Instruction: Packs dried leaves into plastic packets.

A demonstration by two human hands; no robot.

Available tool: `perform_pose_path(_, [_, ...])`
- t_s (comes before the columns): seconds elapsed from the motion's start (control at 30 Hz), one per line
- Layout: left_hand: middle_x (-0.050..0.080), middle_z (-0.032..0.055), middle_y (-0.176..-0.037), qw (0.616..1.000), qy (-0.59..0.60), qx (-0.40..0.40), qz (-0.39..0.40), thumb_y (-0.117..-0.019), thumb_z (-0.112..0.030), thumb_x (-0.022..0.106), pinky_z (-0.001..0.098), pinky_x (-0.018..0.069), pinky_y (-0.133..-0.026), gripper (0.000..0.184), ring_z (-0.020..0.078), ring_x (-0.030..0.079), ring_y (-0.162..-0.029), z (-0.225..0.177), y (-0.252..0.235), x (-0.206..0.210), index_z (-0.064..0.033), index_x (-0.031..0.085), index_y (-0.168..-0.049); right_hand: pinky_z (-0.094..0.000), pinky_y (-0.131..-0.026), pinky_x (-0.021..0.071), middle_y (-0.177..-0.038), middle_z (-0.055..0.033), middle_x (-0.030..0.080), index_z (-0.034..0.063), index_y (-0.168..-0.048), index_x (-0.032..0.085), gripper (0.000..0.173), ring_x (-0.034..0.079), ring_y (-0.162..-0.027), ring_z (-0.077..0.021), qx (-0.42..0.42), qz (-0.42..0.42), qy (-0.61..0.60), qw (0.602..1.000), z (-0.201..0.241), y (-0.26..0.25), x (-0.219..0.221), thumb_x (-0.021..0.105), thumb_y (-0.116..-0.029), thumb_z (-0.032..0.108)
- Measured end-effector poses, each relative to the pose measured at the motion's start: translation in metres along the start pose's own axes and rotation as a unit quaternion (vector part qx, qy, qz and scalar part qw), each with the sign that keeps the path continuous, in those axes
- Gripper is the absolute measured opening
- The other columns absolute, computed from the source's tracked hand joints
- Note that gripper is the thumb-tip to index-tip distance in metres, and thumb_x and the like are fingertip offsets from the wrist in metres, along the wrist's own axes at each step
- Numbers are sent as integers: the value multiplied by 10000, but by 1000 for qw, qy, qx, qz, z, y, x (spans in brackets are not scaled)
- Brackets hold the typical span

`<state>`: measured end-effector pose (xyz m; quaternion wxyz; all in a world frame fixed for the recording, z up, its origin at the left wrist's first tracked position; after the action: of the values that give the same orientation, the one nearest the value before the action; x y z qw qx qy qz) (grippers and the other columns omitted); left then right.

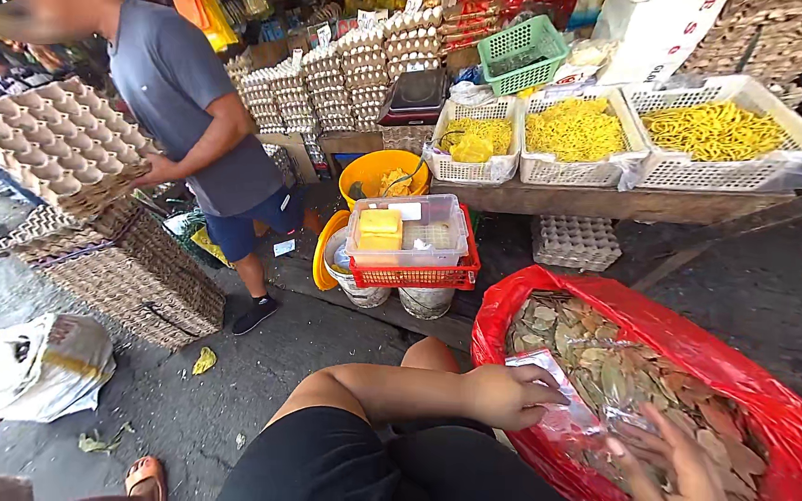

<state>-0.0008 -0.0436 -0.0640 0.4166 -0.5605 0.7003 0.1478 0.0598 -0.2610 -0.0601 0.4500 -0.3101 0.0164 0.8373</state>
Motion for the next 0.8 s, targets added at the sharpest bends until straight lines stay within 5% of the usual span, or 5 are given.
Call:
perform_pose_path(0.1, [672,214,-1222,995,-21,27,-92,-952,-52,664,429,592,-907,288,299,699,-1077,15,19,-1,3,701,-1233,-442,-897,599,-1297,-361,586,-153,-1407,472,567,703,-1035,-346,-66,95,-44,992,-3,-5,38,639,-1002,206])
perform_pose_path(0.2, [724,126,-1128,988,-112,-33,-101,-993,-193,629,416,579,-914,235,241,704,-1047,60,57,-3,-72,748,-1155,-379,-897,612,-1121,-124,752,36,-1215,726,318,739,-999,-212,-152,134,-23,979,-14,-1,79,638,-985,237])
perform_pose_path(0.37, [725,205,-1036,984,-43,-163,-53,-1030,-203,547,495,599,-848,298,328,731,-935,113,118,38,35,707,-1112,-408,-991,566,-1170,-131,736,53,-1201,732,245,711,-1098,-250,-127,234,-37,963,-12,-2,92,604,-1032,175])
perform_pose_path(0.67, [646,137,-1012,973,13,0,-230,-1041,-187,557,255,549,-849,179,148,642,-916,67,71,14,-28,628,-1082,-441,-856,598,-1084,-137,738,45,-1136,755,228,717,-956,-244,86,-13,106,991,-41,-29,4,594,-1009,144])
perform_pose_path(0.8, [681,171,-1059,987,12,5,-162,-984,-162,605,327,590,-777,202,200,681,-878,34,10,14,-23,733,-1055,-555,-968,544,-1294,-228,635,48,-1278,687,339,635,-1183,-385,208,-29,200,957,-59,-16,-22,588,-956,13])
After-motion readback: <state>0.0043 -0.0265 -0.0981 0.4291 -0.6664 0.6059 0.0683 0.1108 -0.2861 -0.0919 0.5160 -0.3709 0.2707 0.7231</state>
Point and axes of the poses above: each hand's wrist, its own y-axis away from the middle knuckle, its own x-axis out of the palm, z = x × y, the point moved 3 cm from there along -y, towards the middle knuckle
